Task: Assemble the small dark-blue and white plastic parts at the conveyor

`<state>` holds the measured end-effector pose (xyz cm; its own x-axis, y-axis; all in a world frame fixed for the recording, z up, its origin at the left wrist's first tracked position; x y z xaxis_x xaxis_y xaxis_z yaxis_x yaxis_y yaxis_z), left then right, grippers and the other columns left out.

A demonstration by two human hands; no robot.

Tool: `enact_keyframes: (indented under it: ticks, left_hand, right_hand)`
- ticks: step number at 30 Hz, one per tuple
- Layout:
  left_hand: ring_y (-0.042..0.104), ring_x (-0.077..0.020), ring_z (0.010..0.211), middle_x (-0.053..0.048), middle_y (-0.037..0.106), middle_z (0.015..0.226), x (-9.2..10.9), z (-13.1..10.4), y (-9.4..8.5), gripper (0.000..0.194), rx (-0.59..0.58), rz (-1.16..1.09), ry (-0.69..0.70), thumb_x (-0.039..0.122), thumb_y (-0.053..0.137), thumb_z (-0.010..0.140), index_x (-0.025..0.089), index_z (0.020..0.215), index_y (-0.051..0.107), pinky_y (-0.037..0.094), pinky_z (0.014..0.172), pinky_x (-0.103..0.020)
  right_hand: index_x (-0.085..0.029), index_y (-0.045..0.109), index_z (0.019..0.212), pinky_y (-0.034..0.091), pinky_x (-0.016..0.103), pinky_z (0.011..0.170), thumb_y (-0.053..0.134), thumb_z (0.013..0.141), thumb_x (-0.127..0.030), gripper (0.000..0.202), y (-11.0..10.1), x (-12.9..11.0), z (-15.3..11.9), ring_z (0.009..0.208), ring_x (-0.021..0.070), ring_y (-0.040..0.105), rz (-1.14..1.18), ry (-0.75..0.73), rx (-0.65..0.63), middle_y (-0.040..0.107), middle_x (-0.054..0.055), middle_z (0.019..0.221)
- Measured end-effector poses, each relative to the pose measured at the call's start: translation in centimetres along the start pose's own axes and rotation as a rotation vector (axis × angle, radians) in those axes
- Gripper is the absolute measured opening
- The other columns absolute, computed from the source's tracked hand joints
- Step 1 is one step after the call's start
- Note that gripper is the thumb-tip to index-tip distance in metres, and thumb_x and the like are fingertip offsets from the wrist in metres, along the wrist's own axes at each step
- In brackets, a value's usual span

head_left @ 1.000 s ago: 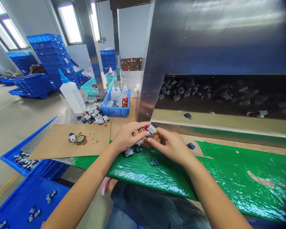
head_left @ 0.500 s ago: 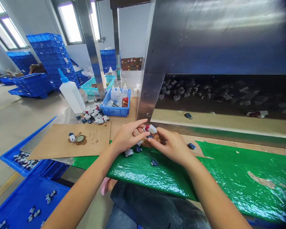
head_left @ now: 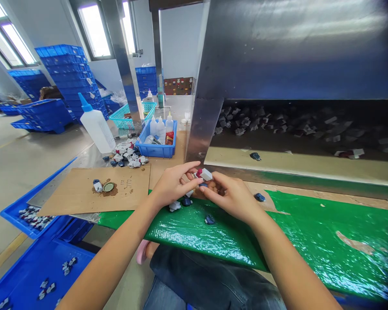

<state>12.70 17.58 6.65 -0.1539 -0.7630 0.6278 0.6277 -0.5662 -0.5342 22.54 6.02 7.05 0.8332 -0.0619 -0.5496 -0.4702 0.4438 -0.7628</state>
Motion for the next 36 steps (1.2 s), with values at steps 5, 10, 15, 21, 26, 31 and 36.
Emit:
enact_keyframes:
  ticks: [5, 10, 15, 21, 26, 31, 36]
  left_hand:
    - [0.064, -0.0154, 0.080, -0.005, 0.068, 0.093, -0.06, 0.02, 0.05, 0.040, -0.007, 0.001, -0.009, 0.033, 0.060, 0.079, 0.016, 0.115, 0.056, 0.052, 0.079, -0.026]
    - [0.064, -0.0162, 0.083, -0.005, 0.068, 0.093, -0.03, 0.04, 0.10, 0.040, -0.018, -0.008, -0.018, 0.032, 0.060, 0.079, 0.017, 0.115, 0.056, 0.052, 0.079, -0.026]
    - [0.063, -0.0176, 0.088, -0.005, 0.068, 0.089, 0.01, 0.04, 0.08, 0.039, -0.018, -0.005, -0.016, 0.032, 0.060, 0.079, 0.016, 0.114, 0.057, 0.051, 0.078, -0.026]
    - [0.063, -0.0142, 0.081, -0.002, 0.067, 0.085, 0.04, 0.00, 0.13, 0.038, -0.031, -0.045, -0.003, 0.031, 0.058, 0.080, 0.019, 0.116, 0.056, 0.051, 0.076, -0.024]
    - [0.061, -0.0104, 0.068, -0.002, 0.066, 0.090, -0.03, -0.02, 0.15, 0.040, -0.034, -0.067, -0.027, 0.032, 0.059, 0.079, 0.019, 0.117, 0.054, 0.051, 0.068, -0.020]
    - [0.061, -0.0099, 0.066, -0.003, 0.065, 0.089, -0.12, -0.05, 0.20, 0.040, -0.037, -0.048, -0.033, 0.033, 0.058, 0.079, 0.019, 0.116, 0.054, 0.051, 0.067, -0.020]
    - [0.060, -0.0093, 0.064, -0.003, 0.065, 0.091, -0.14, -0.06, 0.17, 0.041, -0.035, -0.045, -0.030, 0.033, 0.059, 0.079, 0.019, 0.117, 0.053, 0.051, 0.068, -0.020]
  right_hand:
    - [-0.021, 0.039, 0.064, 0.032, 0.022, 0.045, 0.052, 0.080, -0.032, 0.023, -0.04, -0.05, -0.01, 0.047, 0.0110, 0.044, 0.002, 0.002, -0.005, 0.051, -0.003, 0.054]
    - [-0.021, 0.040, 0.065, 0.032, 0.023, 0.045, 0.052, 0.079, -0.032, 0.022, -0.03, -0.10, 0.04, 0.047, 0.0111, 0.045, 0.007, 0.006, -0.008, 0.051, -0.003, 0.054]
    - [-0.021, 0.040, 0.064, 0.032, 0.023, 0.046, 0.051, 0.080, -0.033, 0.023, -0.04, -0.13, -0.01, 0.048, 0.0111, 0.045, -0.009, 0.007, -0.015, 0.051, -0.003, 0.055]
    - [-0.021, 0.039, 0.063, 0.031, 0.023, 0.045, 0.051, 0.080, -0.032, 0.023, -0.10, -0.15, 0.01, 0.046, 0.0110, 0.044, -0.010, -0.013, 0.002, 0.050, -0.003, 0.053]
    - [-0.021, 0.039, 0.064, 0.031, 0.022, 0.045, 0.051, 0.080, -0.032, 0.023, -0.12, -0.15, 0.03, 0.046, 0.0110, 0.044, -0.016, -0.018, 0.007, 0.050, -0.003, 0.053]
    - [-0.021, 0.039, 0.064, 0.031, 0.023, 0.045, 0.051, 0.079, -0.032, 0.022, -0.10, -0.14, 0.03, 0.046, 0.0111, 0.044, -0.022, -0.013, 0.005, 0.050, -0.003, 0.053]
    - [-0.021, 0.040, 0.064, 0.031, 0.022, 0.045, 0.052, 0.079, -0.032, 0.022, -0.04, -0.08, -0.01, 0.047, 0.0111, 0.044, -0.019, -0.005, 0.000, 0.051, -0.003, 0.054]
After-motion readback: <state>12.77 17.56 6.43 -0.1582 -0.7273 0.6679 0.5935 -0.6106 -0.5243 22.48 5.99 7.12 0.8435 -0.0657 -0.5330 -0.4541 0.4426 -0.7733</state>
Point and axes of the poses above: each hand's wrist, its own z-axis towards the middle knuckle, its own y-axis out of the palm, x = y × z, the point moved 4 cm from there along z, towards the middle knuckle
